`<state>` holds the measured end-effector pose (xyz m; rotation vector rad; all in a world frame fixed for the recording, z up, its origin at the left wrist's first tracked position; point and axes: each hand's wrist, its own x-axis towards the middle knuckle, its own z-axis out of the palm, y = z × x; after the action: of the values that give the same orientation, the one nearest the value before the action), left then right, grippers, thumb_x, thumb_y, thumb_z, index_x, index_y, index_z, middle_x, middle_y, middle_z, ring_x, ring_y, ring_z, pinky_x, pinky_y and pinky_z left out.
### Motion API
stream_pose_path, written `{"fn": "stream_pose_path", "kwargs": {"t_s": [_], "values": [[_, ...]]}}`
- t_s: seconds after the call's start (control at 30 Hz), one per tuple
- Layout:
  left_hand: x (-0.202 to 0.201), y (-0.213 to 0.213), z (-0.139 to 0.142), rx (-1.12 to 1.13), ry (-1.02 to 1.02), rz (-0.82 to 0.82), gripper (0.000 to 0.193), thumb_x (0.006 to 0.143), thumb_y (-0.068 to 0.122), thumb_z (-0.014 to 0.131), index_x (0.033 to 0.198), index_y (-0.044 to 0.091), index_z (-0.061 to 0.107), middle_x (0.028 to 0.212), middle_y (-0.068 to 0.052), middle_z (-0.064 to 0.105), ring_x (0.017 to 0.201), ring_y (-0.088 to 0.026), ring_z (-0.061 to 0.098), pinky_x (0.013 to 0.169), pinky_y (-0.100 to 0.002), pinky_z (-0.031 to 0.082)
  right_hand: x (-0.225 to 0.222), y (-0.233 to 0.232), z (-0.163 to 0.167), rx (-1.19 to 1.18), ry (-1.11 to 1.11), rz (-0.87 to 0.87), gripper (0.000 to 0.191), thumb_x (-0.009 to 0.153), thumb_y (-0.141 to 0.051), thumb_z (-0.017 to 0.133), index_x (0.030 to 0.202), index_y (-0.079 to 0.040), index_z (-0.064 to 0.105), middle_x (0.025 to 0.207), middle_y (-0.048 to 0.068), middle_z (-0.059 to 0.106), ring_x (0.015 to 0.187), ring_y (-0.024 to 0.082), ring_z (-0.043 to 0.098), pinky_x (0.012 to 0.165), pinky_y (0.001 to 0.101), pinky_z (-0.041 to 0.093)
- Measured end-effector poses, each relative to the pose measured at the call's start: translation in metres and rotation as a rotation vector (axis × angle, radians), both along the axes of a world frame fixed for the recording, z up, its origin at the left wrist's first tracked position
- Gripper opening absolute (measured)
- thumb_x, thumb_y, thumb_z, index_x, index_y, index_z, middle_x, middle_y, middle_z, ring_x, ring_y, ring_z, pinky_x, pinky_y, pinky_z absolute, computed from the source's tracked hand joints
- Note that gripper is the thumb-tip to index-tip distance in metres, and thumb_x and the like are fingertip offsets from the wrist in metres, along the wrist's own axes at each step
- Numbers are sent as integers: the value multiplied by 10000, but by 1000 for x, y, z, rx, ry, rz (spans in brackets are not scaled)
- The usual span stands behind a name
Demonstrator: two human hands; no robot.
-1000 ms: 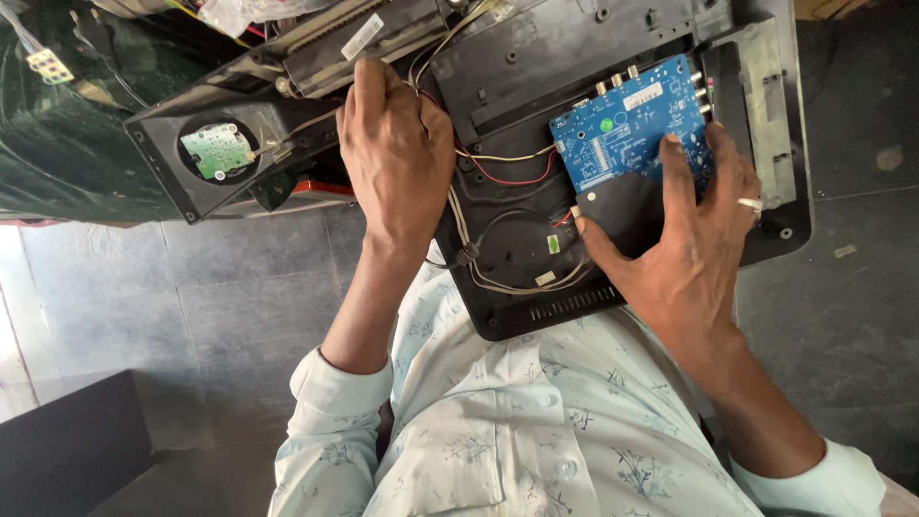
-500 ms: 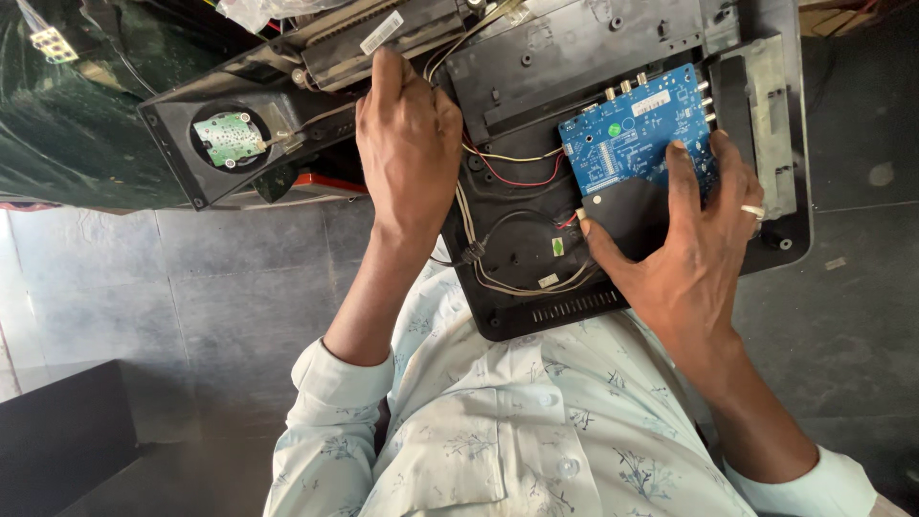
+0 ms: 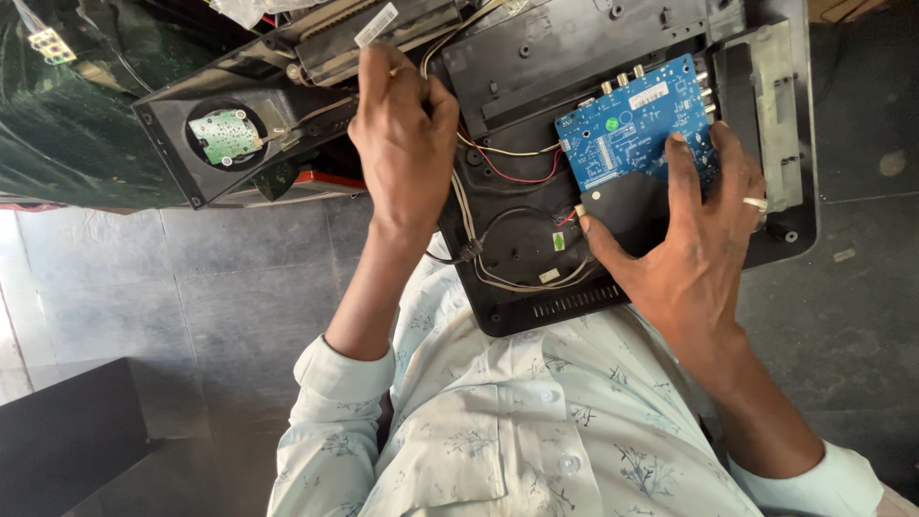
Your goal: The person holds an opened television chassis on their lap and works on a blue circuit board inside it. They reposition the board, unplug and reroute internal wires, press connectors into place, and align the board against the chassis mounting points by hand.
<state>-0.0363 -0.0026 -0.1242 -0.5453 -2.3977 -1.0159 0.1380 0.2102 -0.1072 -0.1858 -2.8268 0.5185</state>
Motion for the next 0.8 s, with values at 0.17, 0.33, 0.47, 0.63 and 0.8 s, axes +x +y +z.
{"fn": "stream_pose_path", "kwargs": {"t_s": [0.17, 0.33, 0.47, 0.63, 0.8], "values": [[5, -8, 13, 128, -170, -62, 163, 867, 1, 766, 808, -39, 619, 962, -76, 614, 617, -186, 640, 592, -317, 528, 0, 1, 1, 1, -12, 4, 913, 867, -390, 909, 1538, 49, 472, 1557, 339, 318, 1447, 510, 310, 1126, 664, 355], [7, -12, 22, 164, -197, -89, 112, 897, 9, 774, 827, -20, 693, 909, -60, 699, 674, -126, 687, 629, -279, 543, 5, 2, 4, -17, 1, 4, 871, 894, -378, 913, 1514, 46, 471, 1528, 327, 309, 1401, 469, 320, 1150, 636, 386], [7, -9, 22, 179, -230, -95, 153, 885, 17, 782, 796, -26, 664, 878, -67, 698, 630, -134, 660, 590, -284, 523, 6, 4, 5, -20, 0, -2, 862, 883, -372, 920, 1505, 34, 482, 1528, 311, 312, 1404, 457, 323, 1140, 626, 396], [8, -7, 18, 99, -156, -83, 154, 866, -1, 767, 787, -6, 634, 879, -69, 696, 611, -149, 637, 587, -294, 507, 8, 5, 8, -20, 4, 4, 861, 891, -376, 921, 1500, 40, 477, 1534, 313, 305, 1409, 451, 318, 1157, 621, 394], [0, -8, 15, 173, -142, -85, 159, 856, -36, 744, 809, -11, 595, 777, -75, 628, 612, -156, 605, 598, -283, 484, 7, 6, 7, -22, 11, 11, 859, 887, -362, 915, 1505, 41, 475, 1537, 313, 299, 1418, 450, 312, 1172, 620, 387]]}}
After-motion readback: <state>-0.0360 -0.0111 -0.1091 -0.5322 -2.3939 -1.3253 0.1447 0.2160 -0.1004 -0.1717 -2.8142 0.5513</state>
